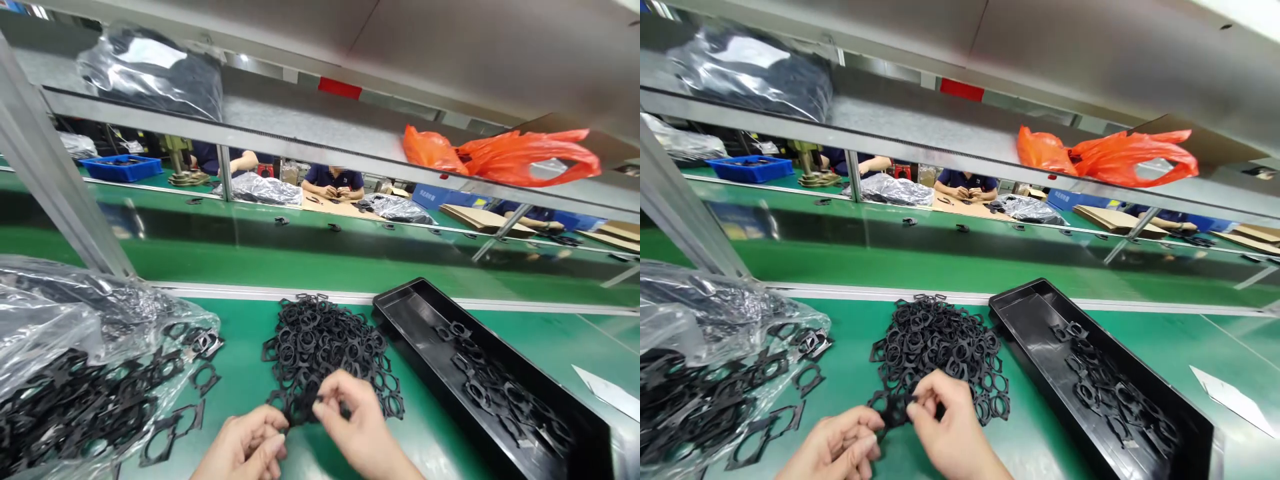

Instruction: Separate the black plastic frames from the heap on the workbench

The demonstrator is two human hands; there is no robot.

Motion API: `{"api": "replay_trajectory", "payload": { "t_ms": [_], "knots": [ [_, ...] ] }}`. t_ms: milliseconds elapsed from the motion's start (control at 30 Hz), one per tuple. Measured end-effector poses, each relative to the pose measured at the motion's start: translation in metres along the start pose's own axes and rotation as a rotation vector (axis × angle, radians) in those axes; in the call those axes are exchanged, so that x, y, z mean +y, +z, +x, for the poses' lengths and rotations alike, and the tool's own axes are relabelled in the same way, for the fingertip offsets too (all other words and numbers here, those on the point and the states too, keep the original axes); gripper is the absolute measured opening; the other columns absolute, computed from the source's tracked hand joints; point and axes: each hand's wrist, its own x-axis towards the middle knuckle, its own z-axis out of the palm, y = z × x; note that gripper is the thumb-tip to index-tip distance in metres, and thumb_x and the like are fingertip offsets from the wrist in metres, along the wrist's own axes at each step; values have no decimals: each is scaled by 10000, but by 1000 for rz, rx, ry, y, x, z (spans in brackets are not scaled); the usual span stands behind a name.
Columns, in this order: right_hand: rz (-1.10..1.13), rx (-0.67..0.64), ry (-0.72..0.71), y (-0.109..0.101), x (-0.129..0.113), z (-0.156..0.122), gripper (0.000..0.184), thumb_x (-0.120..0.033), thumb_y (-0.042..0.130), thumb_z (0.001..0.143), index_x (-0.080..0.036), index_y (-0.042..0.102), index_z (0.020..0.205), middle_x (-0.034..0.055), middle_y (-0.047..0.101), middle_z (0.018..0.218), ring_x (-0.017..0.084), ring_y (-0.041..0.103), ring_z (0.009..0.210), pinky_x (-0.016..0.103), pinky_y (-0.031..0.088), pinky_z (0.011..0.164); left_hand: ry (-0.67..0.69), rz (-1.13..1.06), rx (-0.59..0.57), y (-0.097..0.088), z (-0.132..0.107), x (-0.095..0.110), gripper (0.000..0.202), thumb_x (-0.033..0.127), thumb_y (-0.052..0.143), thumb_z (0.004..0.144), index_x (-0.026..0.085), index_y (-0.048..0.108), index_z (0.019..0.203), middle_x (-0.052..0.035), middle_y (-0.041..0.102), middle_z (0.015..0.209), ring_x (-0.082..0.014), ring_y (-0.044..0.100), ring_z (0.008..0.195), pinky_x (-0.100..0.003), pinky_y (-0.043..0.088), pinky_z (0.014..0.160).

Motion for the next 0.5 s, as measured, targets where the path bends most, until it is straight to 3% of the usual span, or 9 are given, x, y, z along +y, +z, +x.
{"api": "replay_trajectory", "payload": {
  "t_ms": [67, 167, 233, 267, 333, 433, 500],
  "knots": [
    [171, 288, -34, -24, -5, 7, 105, -218, 650, 732, -166, 560, 748, -39, 496, 591, 97, 453, 543, 212, 374, 526, 40, 36, 12, 1, -1, 1, 427, 575, 487, 805, 157, 549, 866, -44, 617, 670, -139, 604, 561, -206, 463, 520],
    [483, 924, -100, -69, -7, 14, 275, -298, 721, 689, -196, 546, 874, -22, 583, 748, 79, 489, 565, 199, 398, 534, 97, 185, -4, 1, -5, 3, 299, 455, 503, 836, 166, 580, 824, -27, 608, 628, -137, 602, 573, -196, 475, 543],
    [632, 1002, 29, -92, -2, 14, 349, -343, 742, 663, -199, 556, 920, 21, 625, 914, 77, 522, 585, 200, 410, 519, 112, 270, -6, 0, -7, 5, 240, 390, 495, 850, 176, 594, 807, -18, 603, 613, -136, 602, 587, -184, 475, 550],
    [653, 976, 97, -98, 1, 12, 377, -369, 743, 658, -197, 567, 943, 35, 633, 934, 81, 529, 583, 201, 408, 504, 118, 291, -5, 0, -8, 6, 226, 373, 491, 853, 178, 596, 803, -14, 600, 606, -134, 602, 584, -179, 475, 548],
    [575, 787, 198, -98, 9, 6, 369, -403, 723, 679, -177, 597, 942, 37, 647, 841, 89, 515, 552, 203, 387, 475, 136, 302, 3, 0, -7, 6, 219, 360, 487, 855, 178, 594, 796, -9, 594, 589, -128, 600, 557, -170, 472, 528],
    [245, 287, 229, -76, 13, -3, 264, -394, 666, 745, -151, 636, 845, 6, 605, 637, 104, 491, 520, 222, 377, 487, 177, 334, 13, 3, -5, 4, 253, 367, 450, 874, 176, 589, 785, -26, 617, 625, -126, 618, 547, -164, 476, 514],
    [-67, 10, 151, -57, 8, -6, 236, -375, 675, 744, -167, 659, 853, 6, 605, 653, 133, 531, 580, 250, 410, 555, 210, 386, 34, 5, -4, 5, 285, 378, 411, 892, 180, 590, 794, -39, 642, 670, -127, 633, 559, -162, 483, 514]
  ]
}}
